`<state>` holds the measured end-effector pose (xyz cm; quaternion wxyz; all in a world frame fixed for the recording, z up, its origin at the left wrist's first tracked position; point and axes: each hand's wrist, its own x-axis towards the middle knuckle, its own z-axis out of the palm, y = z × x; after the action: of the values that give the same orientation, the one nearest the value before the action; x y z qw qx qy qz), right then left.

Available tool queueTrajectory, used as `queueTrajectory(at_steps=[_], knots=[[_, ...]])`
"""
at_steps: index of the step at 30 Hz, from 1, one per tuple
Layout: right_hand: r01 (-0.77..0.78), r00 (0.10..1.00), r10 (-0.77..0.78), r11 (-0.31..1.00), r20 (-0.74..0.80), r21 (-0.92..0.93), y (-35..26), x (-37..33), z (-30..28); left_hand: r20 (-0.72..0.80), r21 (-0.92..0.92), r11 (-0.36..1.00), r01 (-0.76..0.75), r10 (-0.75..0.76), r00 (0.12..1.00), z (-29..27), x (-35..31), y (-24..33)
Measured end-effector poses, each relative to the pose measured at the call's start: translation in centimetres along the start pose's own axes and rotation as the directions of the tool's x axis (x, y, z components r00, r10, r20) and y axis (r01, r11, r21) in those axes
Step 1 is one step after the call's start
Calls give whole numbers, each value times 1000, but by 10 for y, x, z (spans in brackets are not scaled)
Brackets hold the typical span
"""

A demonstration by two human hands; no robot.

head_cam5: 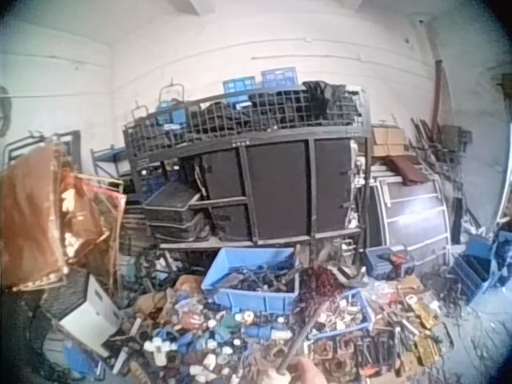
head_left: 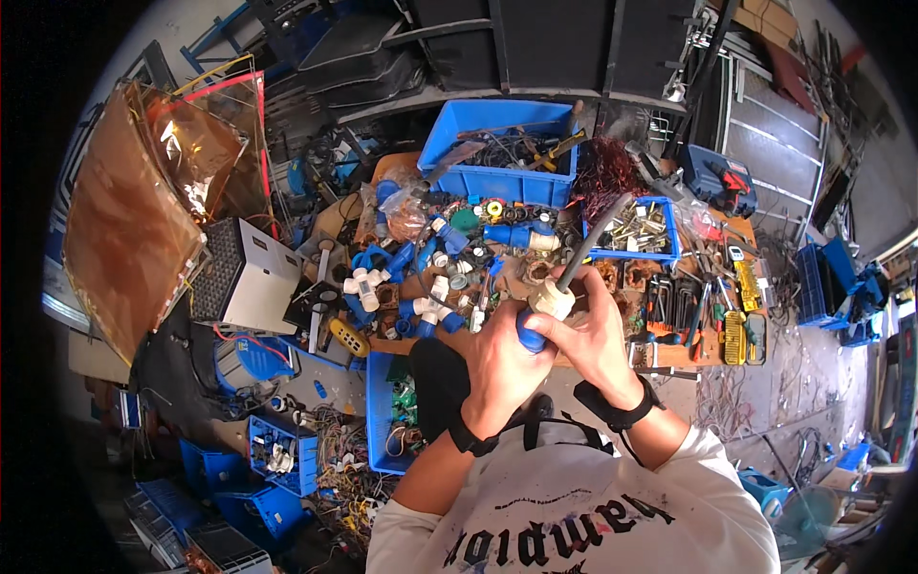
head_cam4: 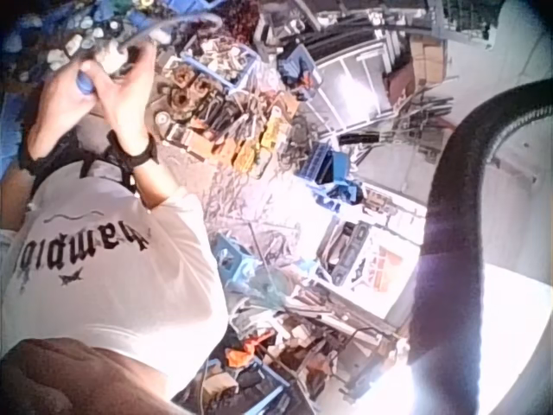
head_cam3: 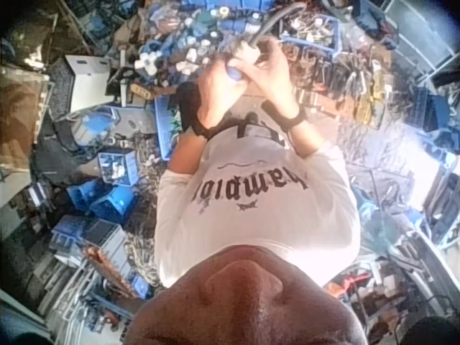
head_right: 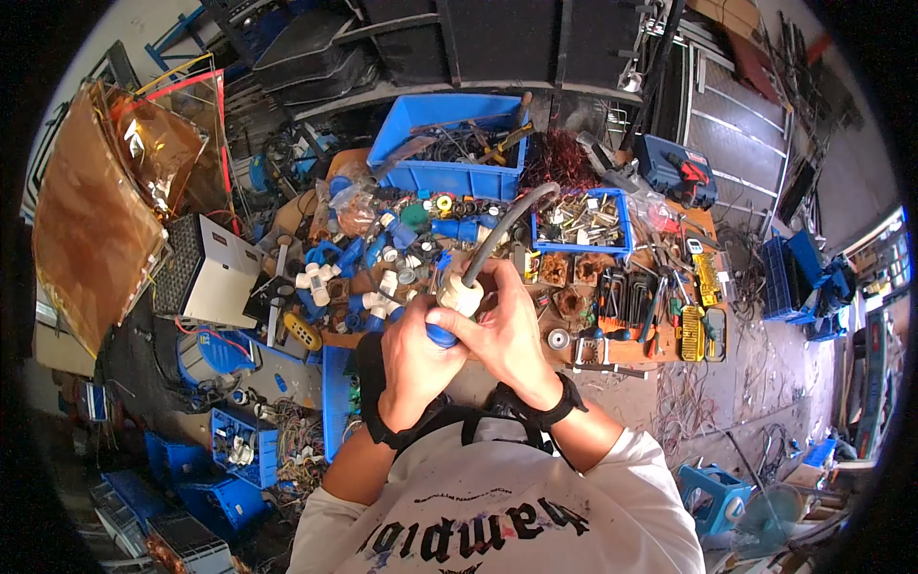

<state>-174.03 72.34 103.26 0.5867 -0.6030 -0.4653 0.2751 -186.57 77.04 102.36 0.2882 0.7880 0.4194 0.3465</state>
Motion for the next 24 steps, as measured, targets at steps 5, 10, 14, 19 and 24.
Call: queueTrajectory(at_steps=[5,10,14,19,24], knots=[[-67,998,64,974,-21,-217,0,-2,-3,-40,120,993,-10,15,999,1,-3,-4],[-10,994,-12,981,110,195,13,2,-9,68,24,999,-37,35,997,-4,1,-6],[-125,893,-99,882,439,454,19,12,-38,259,-99,993,-67,91,962,-19,4,-8],[-213,915,1,850,403,482,11,7,-37,224,-83,996,-21,39,974,-12,4,-9],[-121,982,101,985,157,122,3,0,-18,62,60,998,-22,19,998,-3,3,0]])
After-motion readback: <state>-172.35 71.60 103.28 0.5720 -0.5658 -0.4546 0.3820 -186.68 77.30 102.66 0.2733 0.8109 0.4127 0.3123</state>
